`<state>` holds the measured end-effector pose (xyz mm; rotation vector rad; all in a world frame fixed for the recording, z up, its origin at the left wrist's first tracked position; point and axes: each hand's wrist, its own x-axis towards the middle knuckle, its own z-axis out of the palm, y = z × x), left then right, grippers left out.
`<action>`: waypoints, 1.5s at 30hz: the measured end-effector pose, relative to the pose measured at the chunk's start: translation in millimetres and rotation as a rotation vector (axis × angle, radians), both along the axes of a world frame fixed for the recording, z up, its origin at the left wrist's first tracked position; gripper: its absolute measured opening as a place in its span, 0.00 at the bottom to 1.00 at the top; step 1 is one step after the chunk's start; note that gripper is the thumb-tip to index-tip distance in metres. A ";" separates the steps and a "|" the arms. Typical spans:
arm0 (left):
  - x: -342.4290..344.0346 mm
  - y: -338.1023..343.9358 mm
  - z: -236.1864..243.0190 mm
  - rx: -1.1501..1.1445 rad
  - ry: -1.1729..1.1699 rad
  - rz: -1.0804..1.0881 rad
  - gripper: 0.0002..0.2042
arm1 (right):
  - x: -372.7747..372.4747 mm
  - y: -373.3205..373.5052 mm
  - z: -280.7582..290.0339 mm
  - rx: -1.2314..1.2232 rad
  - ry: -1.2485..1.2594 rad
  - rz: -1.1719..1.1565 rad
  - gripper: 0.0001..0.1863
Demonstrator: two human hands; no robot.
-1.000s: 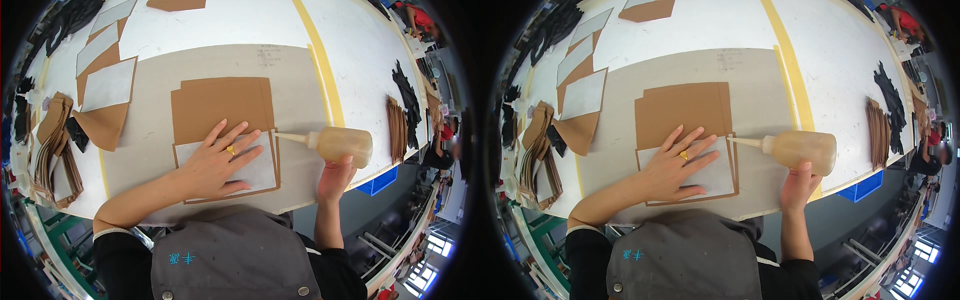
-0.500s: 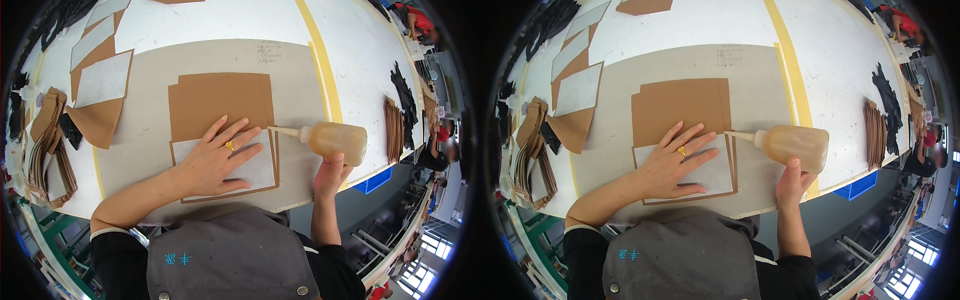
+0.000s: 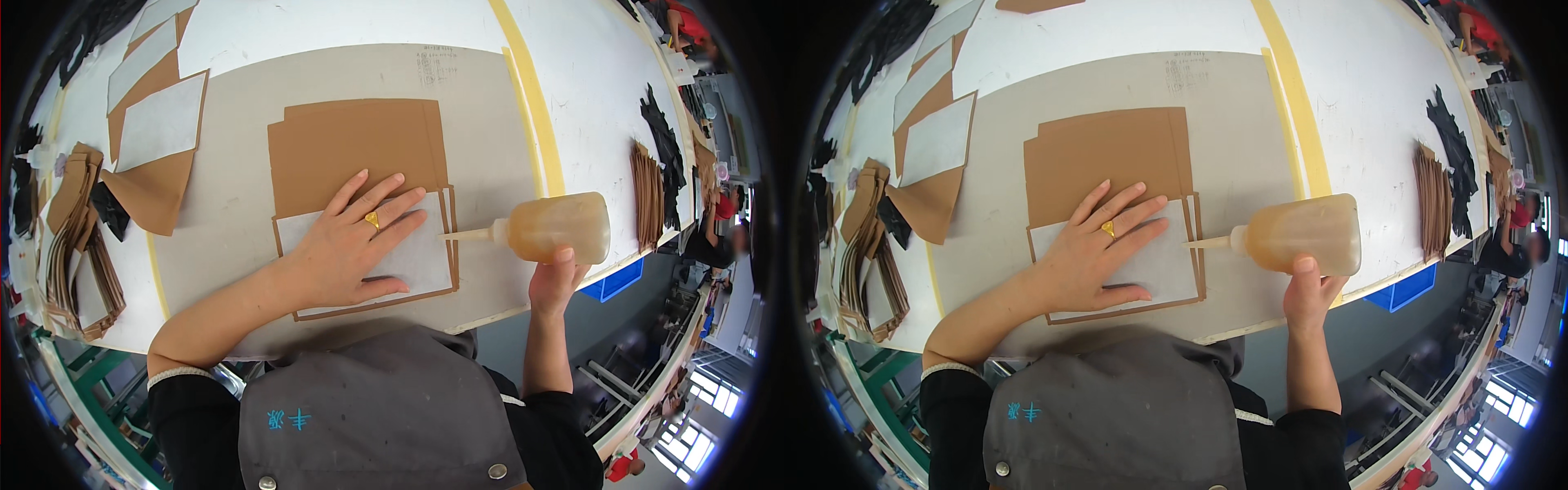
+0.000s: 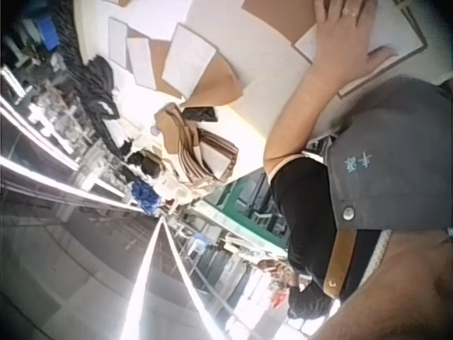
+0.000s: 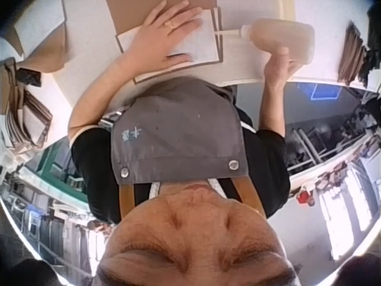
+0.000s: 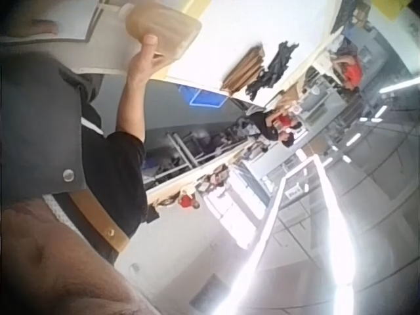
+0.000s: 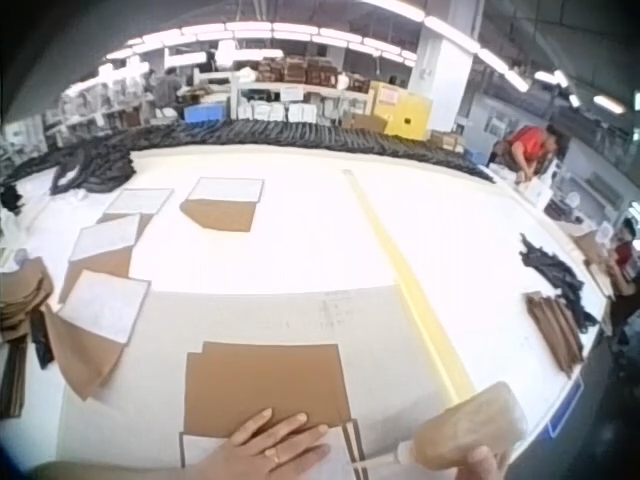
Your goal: The recorder is folding leather pieces and applying glue to the edges in a workshop setting.
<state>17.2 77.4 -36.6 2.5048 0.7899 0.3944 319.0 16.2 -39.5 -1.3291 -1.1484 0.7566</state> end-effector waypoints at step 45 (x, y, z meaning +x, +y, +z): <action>-23.1 19.8 -14.8 -0.230 -0.356 0.101 0.14 | -142.0 -37.8 -7.0 0.071 0.148 0.299 0.47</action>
